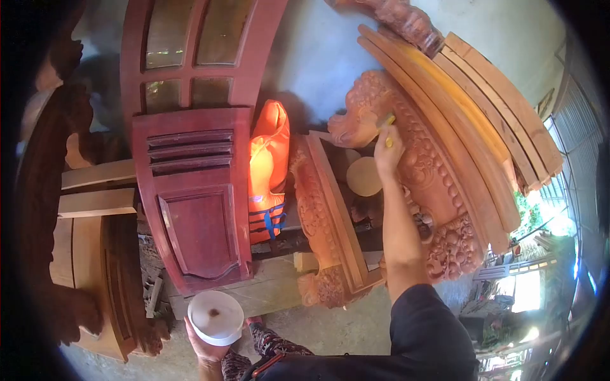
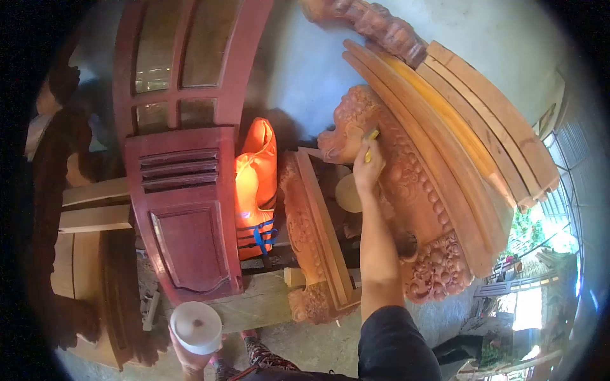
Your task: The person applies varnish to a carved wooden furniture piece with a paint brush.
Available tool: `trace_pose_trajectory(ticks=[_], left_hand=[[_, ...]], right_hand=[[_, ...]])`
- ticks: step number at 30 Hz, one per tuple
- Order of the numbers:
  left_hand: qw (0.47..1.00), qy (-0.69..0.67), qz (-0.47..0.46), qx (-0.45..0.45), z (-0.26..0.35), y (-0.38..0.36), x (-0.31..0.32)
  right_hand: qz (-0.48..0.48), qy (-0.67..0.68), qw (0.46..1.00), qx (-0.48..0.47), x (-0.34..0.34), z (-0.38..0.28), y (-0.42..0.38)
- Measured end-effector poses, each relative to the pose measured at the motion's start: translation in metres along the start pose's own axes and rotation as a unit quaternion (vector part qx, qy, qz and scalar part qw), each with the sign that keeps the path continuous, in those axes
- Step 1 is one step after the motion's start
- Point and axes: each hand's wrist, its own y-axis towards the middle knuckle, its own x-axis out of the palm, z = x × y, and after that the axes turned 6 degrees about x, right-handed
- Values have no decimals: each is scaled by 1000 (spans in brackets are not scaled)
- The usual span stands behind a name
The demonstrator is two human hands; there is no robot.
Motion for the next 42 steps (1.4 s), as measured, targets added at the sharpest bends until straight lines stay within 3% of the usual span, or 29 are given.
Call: trace_pose_trajectory(ticks=[2,6,8,9,11,12,13,14,17,18,19,21,23,25,26,27,29,30,31,33,34,36,38,39,40,41,42], left_hand=[[1000,1,-5,-14,0,-3,4],[998,-17,-6,-60,10,-2,10],[996,6,-26,-82,16,2,11],[984,151,-94,-10,17,3,14],[940,291,-172,46,18,8,21],[975,174,-128,-56,21,14,25],[983,55,-77,-157,22,18,30],[981,76,-93,-155,20,19,33],[968,105,-138,-181,10,24,34],[966,112,-138,-189,7,25,33],[959,120,-156,-206,2,24,32],[943,133,-192,-236,-8,17,34],[944,145,-188,-228,-12,7,38],[914,137,-264,-275,-10,7,26],[916,133,-259,-276,-8,3,26],[917,133,-261,-270,-3,2,21],[931,133,-223,-258,9,2,5],[931,134,-223,-257,16,1,-1],[945,121,-188,-237,23,2,-7],[958,108,-154,-217,33,0,-13],[962,102,-151,-201,37,0,-16],[968,92,-147,-179,46,0,-22],[969,68,-156,-179,53,1,-32],[971,62,-154,-172,56,-5,-30],[968,60,-162,-182,61,-13,-24],[965,61,-169,-193,65,-20,-19],[967,59,-165,-186,67,-24,-17]], right_hand=[[16,-81,992,-95,-35,-11,-29],[-74,-149,986,-15,-148,-41,-123],[-74,-177,981,-9,-202,-67,-161],[-69,-187,980,-5,-225,-79,-174],[-57,-169,980,85,-269,-102,-192],[-50,-183,978,90,-283,-117,-190],[-14,-221,975,9,-292,-132,-185],[19,-256,964,-73,-301,-141,-181],[-18,-369,925,-87,-325,-143,-187],[-16,-376,923,-79,-322,-144,-194],[-46,-286,951,112,-310,-144,-205],[-151,-288,929,177,-300,-111,-253],[-226,-388,892,50,-300,-94,-298],[-381,-286,876,71,-296,-99,-309],[-380,-284,878,67,-299,-92,-307],[-341,-200,904,165,-303,-91,-294],[-241,-138,944,181,-308,-107,-262],[-180,-166,964,102,-311,-149,-225],[-179,-165,964,103,-308,-157,-209],[-147,-355,923,-6,-304,-166,-194],[-146,-355,923,-7,-299,-152,-204],[-288,-483,827,-5,-279,-97,-239],[-302,-467,822,-118,-262,-84,-280],[-304,-463,823,-126,-258,-80,-291],[-322,-299,891,111,-254,-77,-299],[-316,-111,878,341,-250,-76,-303],[-260,-103,914,296,-256,-86,-297]])
